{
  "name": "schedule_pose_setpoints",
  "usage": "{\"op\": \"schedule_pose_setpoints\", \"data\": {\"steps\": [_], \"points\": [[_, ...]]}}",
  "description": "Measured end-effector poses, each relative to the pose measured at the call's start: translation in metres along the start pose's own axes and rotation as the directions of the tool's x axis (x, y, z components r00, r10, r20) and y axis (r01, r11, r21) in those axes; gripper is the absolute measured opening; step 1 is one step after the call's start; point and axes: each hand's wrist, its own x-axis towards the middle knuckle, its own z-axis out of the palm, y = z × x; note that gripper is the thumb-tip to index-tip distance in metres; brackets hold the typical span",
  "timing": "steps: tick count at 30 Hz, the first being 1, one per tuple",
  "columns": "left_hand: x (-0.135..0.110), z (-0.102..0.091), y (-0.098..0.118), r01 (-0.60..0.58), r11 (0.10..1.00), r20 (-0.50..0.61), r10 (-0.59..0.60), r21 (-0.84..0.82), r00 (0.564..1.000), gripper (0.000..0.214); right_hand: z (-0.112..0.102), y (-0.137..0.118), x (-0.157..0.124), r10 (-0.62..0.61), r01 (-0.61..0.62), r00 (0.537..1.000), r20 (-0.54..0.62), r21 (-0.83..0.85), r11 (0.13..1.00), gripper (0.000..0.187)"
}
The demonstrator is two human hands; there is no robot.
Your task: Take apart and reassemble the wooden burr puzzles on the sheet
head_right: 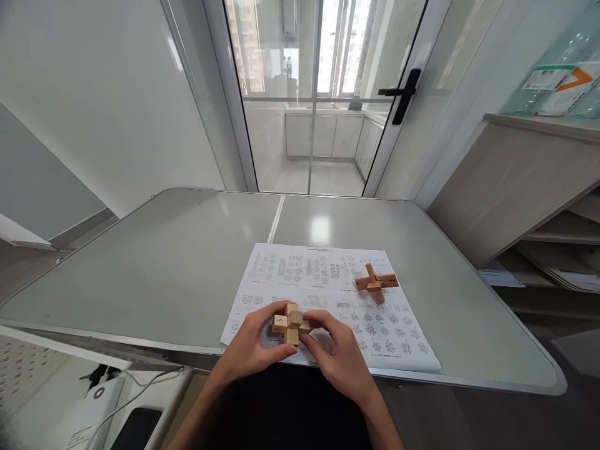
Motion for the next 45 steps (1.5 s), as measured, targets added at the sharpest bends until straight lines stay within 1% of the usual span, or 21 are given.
{"op": "schedule_pose_setpoints", "data": {"steps": [3,8,10,15,18,24,26,29,33,36,42,45], "points": [[0.000,0.002,0.000,0.014,0.997,-0.040,-0.011,0.073,0.999,0.042,0.001,0.001,0.002,0.024,-0.023,0.997,0.075,-0.005,1.000,0.020],[0.000,0.005,-0.002,0.041,0.985,-0.074,-0.029,0.168,0.997,0.045,0.004,0.006,0.003,0.035,-0.033,0.996,0.080,-0.027,0.999,0.015],[0.001,0.006,-0.002,0.046,0.981,-0.076,-0.031,0.191,0.997,0.046,0.005,0.006,0.003,0.033,-0.032,0.998,0.060,-0.015,0.999,0.013],[0.002,0.009,-0.005,0.048,0.971,-0.114,-0.021,0.234,0.993,0.049,0.009,0.006,0.003,0.000,0.000,0.999,-0.050,-0.005,1.000,0.014],[0.002,0.010,-0.009,0.037,0.971,-0.120,-0.009,0.236,0.993,0.050,0.010,0.004,0.004,0.007,-0.008,0.998,-0.061,-0.014,1.000,0.013],[0.002,0.010,-0.009,0.038,0.972,-0.117,-0.010,0.233,0.993,0.049,0.008,-0.001,0.006,0.017,-0.017,1.000,0.000,-0.042,0.999,0.012],[0.002,0.010,-0.008,0.039,0.973,-0.119,-0.012,0.228,0.993,0.050,0.005,-0.004,0.006,0.010,-0.009,0.999,0.031,-0.025,1.000,0.015],[0.001,0.009,-0.008,0.036,0.976,-0.119,-0.011,0.213,0.993,0.049,0.000,-0.008,0.008,-0.004,0.004,0.994,0.112,0.005,1.000,0.022],[-0.001,0.009,-0.010,0.031,0.976,-0.118,-0.006,0.214,0.993,0.049,-0.006,-0.011,0.010,0.021,-0.031,0.985,0.173,0.055,0.998,0.025],[-0.001,0.009,-0.010,0.029,0.975,-0.108,-0.005,0.220,0.994,0.050,-0.007,-0.008,0.009,0.037,-0.050,0.985,0.169,0.076,0.996,0.024],[0.000,0.009,-0.006,0.013,0.976,-0.122,0.014,0.218,0.992,0.051,-0.003,-0.001,0.007,0.077,-0.084,0.995,0.060,0.119,0.989,0.018],[0.000,0.009,-0.006,0.015,0.977,-0.122,0.011,0.214,0.992,0.051,-0.004,0.000,0.007,0.121,-0.135,0.988,0.098,0.155,0.979,0.021]]}}
